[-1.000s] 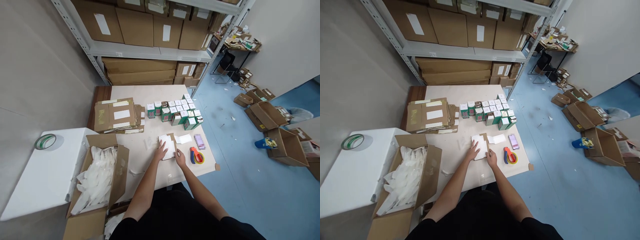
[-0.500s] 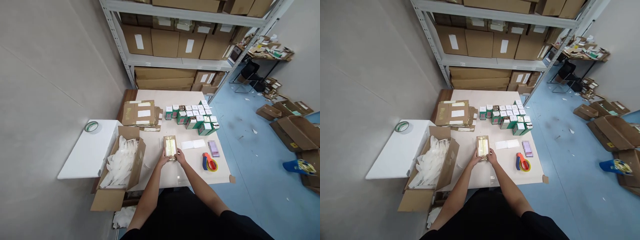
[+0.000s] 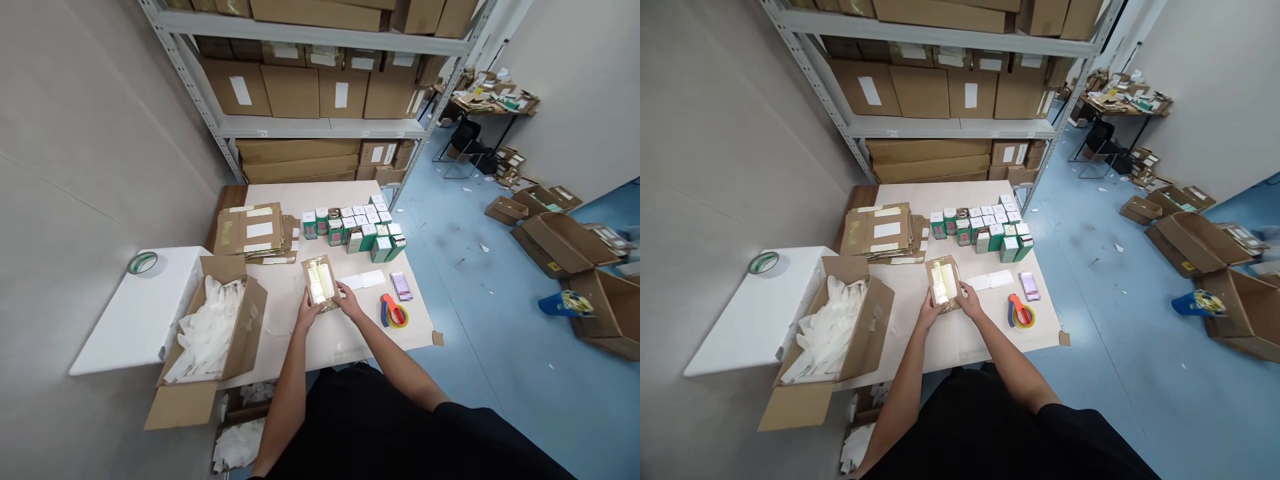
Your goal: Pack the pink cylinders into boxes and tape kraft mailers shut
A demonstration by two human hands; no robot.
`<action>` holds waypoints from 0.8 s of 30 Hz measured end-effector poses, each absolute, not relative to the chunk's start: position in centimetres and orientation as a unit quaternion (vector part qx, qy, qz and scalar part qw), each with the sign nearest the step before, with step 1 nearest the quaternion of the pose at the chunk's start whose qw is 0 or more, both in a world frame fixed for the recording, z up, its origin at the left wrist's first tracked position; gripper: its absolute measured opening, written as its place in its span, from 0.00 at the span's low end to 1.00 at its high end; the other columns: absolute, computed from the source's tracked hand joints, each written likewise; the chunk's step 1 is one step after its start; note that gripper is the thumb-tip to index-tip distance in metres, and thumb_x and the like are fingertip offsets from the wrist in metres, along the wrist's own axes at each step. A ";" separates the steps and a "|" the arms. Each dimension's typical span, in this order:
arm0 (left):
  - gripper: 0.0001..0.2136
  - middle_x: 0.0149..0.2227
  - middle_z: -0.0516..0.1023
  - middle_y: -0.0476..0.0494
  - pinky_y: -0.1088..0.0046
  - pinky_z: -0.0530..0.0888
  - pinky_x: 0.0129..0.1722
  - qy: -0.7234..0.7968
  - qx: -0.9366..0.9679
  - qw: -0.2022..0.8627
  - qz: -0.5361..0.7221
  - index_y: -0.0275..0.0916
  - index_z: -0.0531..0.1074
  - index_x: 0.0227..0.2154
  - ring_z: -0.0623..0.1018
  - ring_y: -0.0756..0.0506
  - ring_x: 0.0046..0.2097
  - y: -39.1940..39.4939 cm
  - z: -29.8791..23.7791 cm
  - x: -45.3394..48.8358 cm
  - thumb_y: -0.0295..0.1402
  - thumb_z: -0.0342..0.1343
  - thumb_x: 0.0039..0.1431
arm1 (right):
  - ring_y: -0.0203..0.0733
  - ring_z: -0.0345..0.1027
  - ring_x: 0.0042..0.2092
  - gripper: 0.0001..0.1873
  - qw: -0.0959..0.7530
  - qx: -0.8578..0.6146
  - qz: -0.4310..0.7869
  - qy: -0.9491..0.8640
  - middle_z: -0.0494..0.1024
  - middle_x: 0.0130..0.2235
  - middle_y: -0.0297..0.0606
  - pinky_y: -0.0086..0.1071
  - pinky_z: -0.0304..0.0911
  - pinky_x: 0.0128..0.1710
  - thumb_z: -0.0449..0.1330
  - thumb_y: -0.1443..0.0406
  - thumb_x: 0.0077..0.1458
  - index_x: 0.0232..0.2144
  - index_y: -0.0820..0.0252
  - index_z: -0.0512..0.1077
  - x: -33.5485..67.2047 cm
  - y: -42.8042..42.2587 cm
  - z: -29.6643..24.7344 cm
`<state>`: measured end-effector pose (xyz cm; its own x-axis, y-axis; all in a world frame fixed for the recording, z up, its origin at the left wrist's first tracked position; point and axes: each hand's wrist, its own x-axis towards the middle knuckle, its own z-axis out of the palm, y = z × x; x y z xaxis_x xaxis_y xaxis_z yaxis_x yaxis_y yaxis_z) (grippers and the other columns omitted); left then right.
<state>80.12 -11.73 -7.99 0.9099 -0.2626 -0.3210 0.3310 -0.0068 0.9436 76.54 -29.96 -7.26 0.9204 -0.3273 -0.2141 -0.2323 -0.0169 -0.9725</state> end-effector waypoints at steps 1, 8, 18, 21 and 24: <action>0.52 0.66 0.71 0.40 0.59 0.74 0.61 0.022 0.684 0.701 -0.200 0.49 0.47 0.74 0.74 0.38 0.64 -12.4 -6.9 79.7 0.40 0.72 0.51 | 0.51 0.70 0.55 0.31 0.678 -0.712 -0.035 0.182 0.75 0.58 0.42 0.45 0.71 0.53 0.66 0.60 0.45 0.54 0.52 0.76 76.5 -30.6 -6.5; 0.51 0.67 0.70 0.42 0.60 0.76 0.60 0.023 0.708 0.697 -0.108 0.52 0.48 0.74 0.73 0.37 0.64 -15.6 -1.0 75.1 0.42 0.71 0.52 | 0.50 0.69 0.56 0.33 0.714 -0.696 -0.008 0.078 0.75 0.58 0.40 0.42 0.72 0.50 0.67 0.60 0.47 0.58 0.49 0.74 75.1 -34.4 -2.7; 0.58 0.73 0.59 0.41 0.60 0.74 0.61 0.138 0.690 0.710 -0.003 0.50 0.46 0.75 0.69 0.35 0.67 -14.1 -0.2 64.6 0.38 0.75 0.45 | 0.52 0.70 0.58 0.35 0.739 -0.659 0.134 -0.028 0.74 0.61 0.42 0.46 0.71 0.54 0.68 0.59 0.49 0.61 0.47 0.71 69.8 -33.3 -1.1; 0.56 0.73 0.59 0.42 0.60 0.72 0.62 0.171 0.689 0.703 0.041 0.50 0.48 0.75 0.68 0.34 0.68 -11.9 0.5 60.9 0.39 0.75 0.46 | 0.52 0.70 0.58 0.36 0.726 -0.655 0.196 -0.069 0.73 0.61 0.42 0.47 0.70 0.55 0.69 0.58 0.49 0.62 0.46 0.70 68.2 -30.9 -0.3; 0.55 0.73 0.59 0.41 0.60 0.71 0.64 0.194 0.677 0.703 0.102 0.50 0.49 0.74 0.67 0.34 0.68 -9.4 1.3 57.2 0.38 0.74 0.47 | 0.52 0.70 0.58 0.37 0.711 -0.650 0.239 -0.121 0.74 0.60 0.42 0.47 0.70 0.55 0.69 0.58 0.49 0.62 0.47 0.69 67.0 -27.7 0.8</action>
<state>57.18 -9.43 1.26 0.9038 0.4061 -0.1346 0.1195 0.0624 0.9909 66.97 -27.73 0.75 0.8568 0.4967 -0.1381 -0.1823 0.0413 -0.9824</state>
